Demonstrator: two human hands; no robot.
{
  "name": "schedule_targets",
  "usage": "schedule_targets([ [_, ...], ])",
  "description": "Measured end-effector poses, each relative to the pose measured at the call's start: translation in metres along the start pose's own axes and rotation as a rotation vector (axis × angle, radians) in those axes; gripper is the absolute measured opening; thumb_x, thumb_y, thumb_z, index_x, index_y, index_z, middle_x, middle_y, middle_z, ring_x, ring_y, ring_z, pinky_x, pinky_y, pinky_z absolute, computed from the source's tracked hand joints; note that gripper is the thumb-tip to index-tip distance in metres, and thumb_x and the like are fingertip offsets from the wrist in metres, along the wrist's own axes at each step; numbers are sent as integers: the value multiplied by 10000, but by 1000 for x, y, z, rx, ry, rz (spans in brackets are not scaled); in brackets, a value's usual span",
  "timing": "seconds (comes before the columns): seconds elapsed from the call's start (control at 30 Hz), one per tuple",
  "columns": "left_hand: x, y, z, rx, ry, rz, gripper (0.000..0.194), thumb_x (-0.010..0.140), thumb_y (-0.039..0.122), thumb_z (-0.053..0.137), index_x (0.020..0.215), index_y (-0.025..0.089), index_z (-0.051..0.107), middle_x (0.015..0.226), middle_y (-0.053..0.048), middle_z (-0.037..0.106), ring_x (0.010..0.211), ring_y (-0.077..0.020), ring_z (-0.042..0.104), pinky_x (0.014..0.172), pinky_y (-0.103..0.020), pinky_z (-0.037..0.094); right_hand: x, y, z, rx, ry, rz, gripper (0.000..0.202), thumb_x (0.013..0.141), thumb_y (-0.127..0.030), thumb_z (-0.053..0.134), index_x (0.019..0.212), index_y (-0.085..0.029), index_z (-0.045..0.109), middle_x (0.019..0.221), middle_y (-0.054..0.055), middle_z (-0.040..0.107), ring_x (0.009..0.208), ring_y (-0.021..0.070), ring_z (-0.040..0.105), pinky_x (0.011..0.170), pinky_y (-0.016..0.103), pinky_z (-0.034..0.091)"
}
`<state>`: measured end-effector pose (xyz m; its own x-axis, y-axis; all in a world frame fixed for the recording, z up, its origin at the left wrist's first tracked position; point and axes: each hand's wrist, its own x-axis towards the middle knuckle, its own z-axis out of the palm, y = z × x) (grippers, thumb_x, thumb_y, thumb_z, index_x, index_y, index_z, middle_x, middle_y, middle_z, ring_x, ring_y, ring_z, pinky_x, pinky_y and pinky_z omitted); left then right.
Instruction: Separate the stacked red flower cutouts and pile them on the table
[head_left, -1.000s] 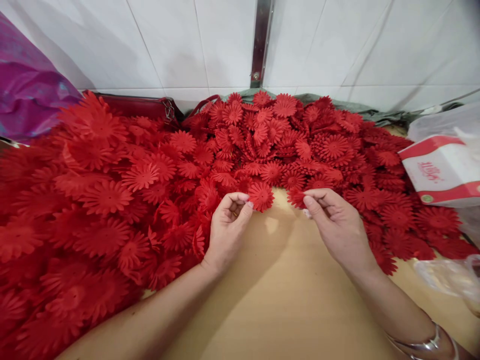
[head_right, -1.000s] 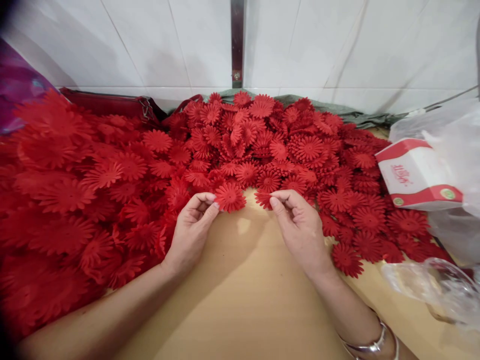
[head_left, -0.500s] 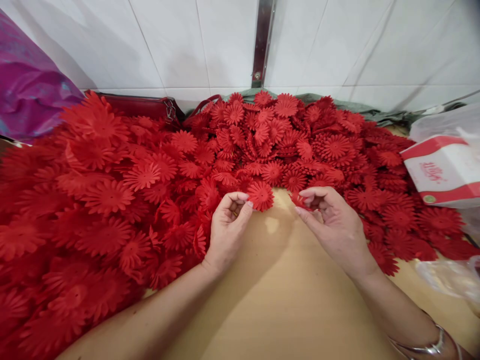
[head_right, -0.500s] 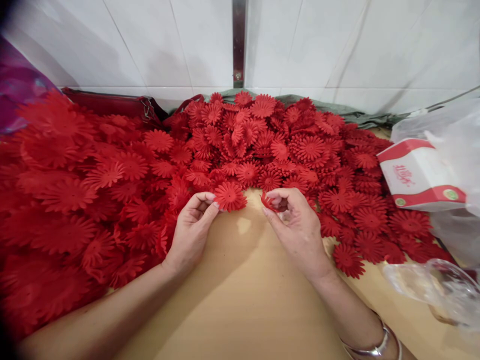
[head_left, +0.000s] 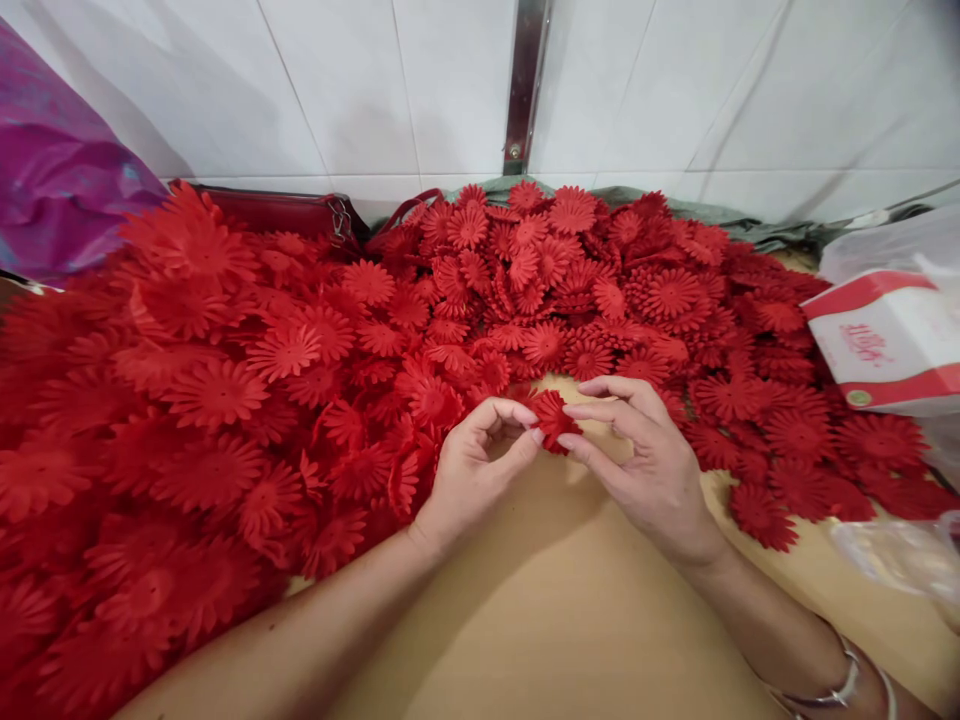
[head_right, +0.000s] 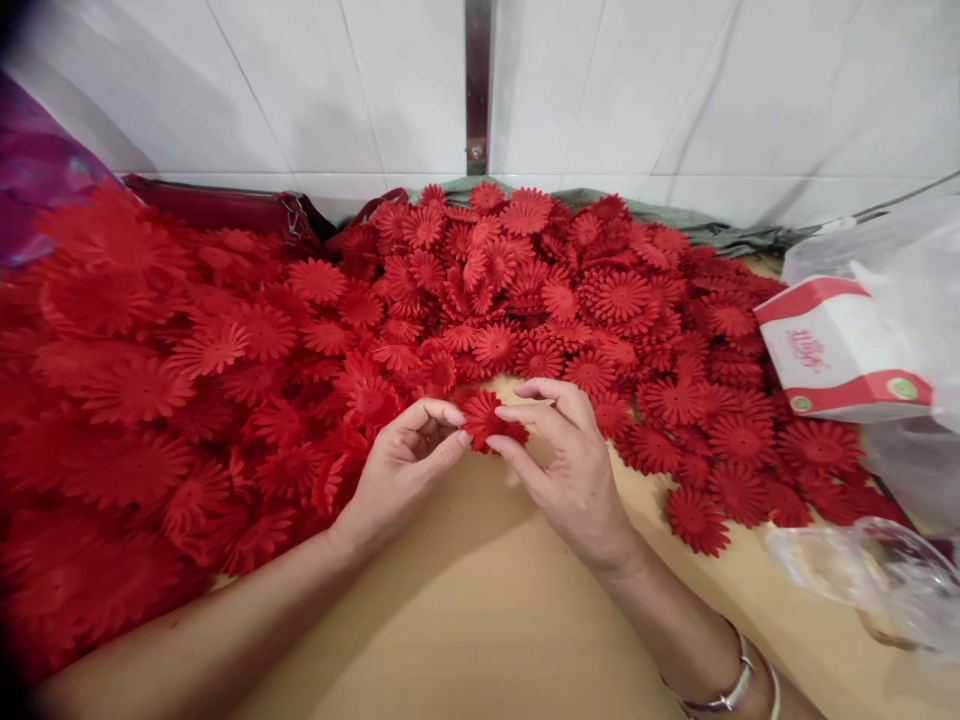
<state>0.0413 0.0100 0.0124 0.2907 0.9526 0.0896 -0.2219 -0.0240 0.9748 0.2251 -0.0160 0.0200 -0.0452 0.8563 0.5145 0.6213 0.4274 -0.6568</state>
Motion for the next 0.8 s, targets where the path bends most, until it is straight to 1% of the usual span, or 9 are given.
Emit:
schedule_targets([
  [0.1,0,-1,0,18,-10,2,150,852,293,732,895,188,635,869,-12,648,803,-131,603,787,-249,491,0,1,0,30,-5,15,77,923,-234,663,953,-272,723,1151,66,624,1137,236,604,1037,458,470],
  [0.23,1,-2,0,4,-12,12,138,855,282,729,907,187,644,904,-19,658,842,-133,615,816,-249,498,1,2,-1,51,-37,27,73,928,-215,648,928,-263,702,1102,60,648,1104,224,618,1013,445,479],
  [0.43,3,-2,-1,-24,25,-30,180,833,322,750,889,188,644,907,-25,657,837,-137,606,809,-255,496,1,10,-2,223,-81,153,26,921,-248,653,906,-251,673,1146,62,640,1126,213,629,1032,424,473],
  [0.53,3,-2,-1,-42,33,-34,184,829,317,750,885,186,635,891,-17,646,815,-126,589,785,-242,478,1,13,-4,263,-57,184,46,929,-285,644,917,-245,662,1142,60,645,1110,209,631,1016,412,480],
  [0.67,4,-4,-3,-42,105,-46,186,850,327,725,877,195,597,815,11,596,731,-109,526,690,-221,427,3,14,-8,288,43,324,129,924,-359,645,917,-230,643,1100,58,663,1004,199,641,921,375,513],
  [0.73,4,-6,-5,-41,132,-39,180,858,327,717,888,197,596,818,14,584,734,-108,513,691,-219,418,4,16,-9,301,84,383,163,910,-387,662,896,-227,634,1018,42,670,920,185,635,872,355,513],
  [0.8,5,-8,-6,-55,169,-11,174,858,318,720,900,199,601,841,13,585,764,-108,521,729,-218,427,4,17,-10,297,89,406,169,911,-394,660,893,-230,626,913,19,658,836,170,616,803,327,507],
])
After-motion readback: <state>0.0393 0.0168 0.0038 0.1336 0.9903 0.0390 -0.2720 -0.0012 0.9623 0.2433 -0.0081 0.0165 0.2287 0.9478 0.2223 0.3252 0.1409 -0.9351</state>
